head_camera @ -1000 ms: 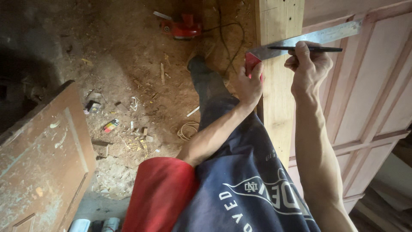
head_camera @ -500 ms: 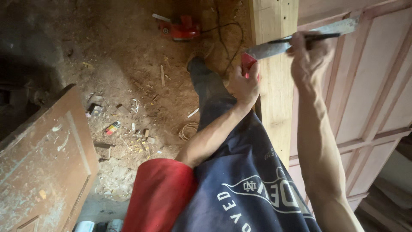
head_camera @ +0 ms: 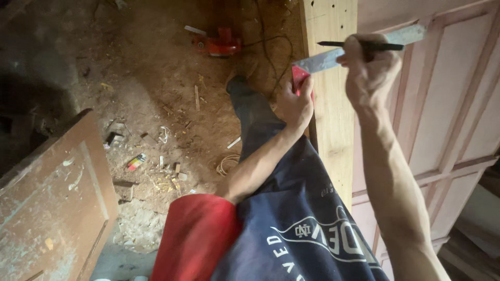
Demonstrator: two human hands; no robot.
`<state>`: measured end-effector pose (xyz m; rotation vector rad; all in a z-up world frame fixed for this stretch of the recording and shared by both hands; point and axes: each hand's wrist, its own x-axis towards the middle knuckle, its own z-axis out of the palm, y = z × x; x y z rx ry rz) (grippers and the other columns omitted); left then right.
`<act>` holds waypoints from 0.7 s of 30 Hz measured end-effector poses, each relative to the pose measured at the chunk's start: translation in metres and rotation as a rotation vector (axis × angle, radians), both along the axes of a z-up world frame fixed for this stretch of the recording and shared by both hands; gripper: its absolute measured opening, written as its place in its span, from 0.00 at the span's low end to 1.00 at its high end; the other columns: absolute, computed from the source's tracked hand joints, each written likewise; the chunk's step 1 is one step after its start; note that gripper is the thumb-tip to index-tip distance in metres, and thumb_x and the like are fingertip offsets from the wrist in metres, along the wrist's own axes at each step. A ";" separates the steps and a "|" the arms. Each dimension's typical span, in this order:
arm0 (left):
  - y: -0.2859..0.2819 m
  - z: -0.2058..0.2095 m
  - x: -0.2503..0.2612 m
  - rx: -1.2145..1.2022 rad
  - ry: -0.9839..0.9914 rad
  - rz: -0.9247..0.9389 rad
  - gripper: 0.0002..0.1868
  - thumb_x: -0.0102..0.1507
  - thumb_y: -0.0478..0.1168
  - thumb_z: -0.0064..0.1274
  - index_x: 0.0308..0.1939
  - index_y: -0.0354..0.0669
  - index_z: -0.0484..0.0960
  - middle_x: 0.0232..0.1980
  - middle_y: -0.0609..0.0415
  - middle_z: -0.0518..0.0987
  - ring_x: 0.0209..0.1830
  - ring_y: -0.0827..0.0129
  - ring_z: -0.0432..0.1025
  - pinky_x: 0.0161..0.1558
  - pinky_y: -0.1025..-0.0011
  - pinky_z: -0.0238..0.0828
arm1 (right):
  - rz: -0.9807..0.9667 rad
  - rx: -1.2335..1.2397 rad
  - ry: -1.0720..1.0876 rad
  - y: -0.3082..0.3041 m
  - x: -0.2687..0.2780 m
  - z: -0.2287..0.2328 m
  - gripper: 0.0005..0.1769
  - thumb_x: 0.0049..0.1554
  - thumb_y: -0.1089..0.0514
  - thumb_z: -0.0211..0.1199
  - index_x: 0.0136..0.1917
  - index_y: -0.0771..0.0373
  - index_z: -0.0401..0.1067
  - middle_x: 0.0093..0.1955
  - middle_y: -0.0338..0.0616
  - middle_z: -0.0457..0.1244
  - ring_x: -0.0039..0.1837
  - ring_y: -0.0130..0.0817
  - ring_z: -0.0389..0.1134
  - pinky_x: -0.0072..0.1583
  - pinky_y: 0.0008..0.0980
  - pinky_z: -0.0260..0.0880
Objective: The person uses a try square and a pencil to mark straight lines on a wooden door frame. They repeatedly position the square, draw lines, and reposition the tool to create multiple parallel and perpendicular marks on the wood surface.
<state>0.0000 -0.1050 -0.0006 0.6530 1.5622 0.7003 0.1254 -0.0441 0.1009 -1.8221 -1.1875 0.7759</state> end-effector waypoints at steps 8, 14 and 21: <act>0.011 0.012 -0.002 -0.007 -0.168 0.093 0.15 0.64 0.46 0.58 0.40 0.37 0.75 0.26 0.57 0.77 0.18 0.76 0.72 0.22 0.74 0.70 | -0.278 -0.059 0.123 -0.042 0.022 0.006 0.09 0.70 0.62 0.65 0.53 0.74 0.75 0.43 0.53 0.70 0.40 0.36 0.75 0.44 0.32 0.82; 0.010 0.012 0.003 -0.017 -0.302 0.173 0.12 0.65 0.42 0.58 0.42 0.37 0.76 0.26 0.58 0.77 0.18 0.78 0.70 0.21 0.76 0.66 | -0.354 -0.062 0.218 -0.043 0.018 0.002 0.10 0.68 0.61 0.68 0.52 0.73 0.74 0.42 0.53 0.69 0.39 0.35 0.74 0.44 0.33 0.82; 0.008 0.009 0.001 0.010 -0.135 0.091 0.14 0.64 0.45 0.60 0.36 0.36 0.77 0.24 0.57 0.78 0.20 0.76 0.72 0.24 0.74 0.69 | -0.340 -0.068 0.266 -0.031 0.009 -0.001 0.13 0.67 0.59 0.69 0.53 0.73 0.74 0.43 0.53 0.70 0.39 0.34 0.73 0.43 0.32 0.80</act>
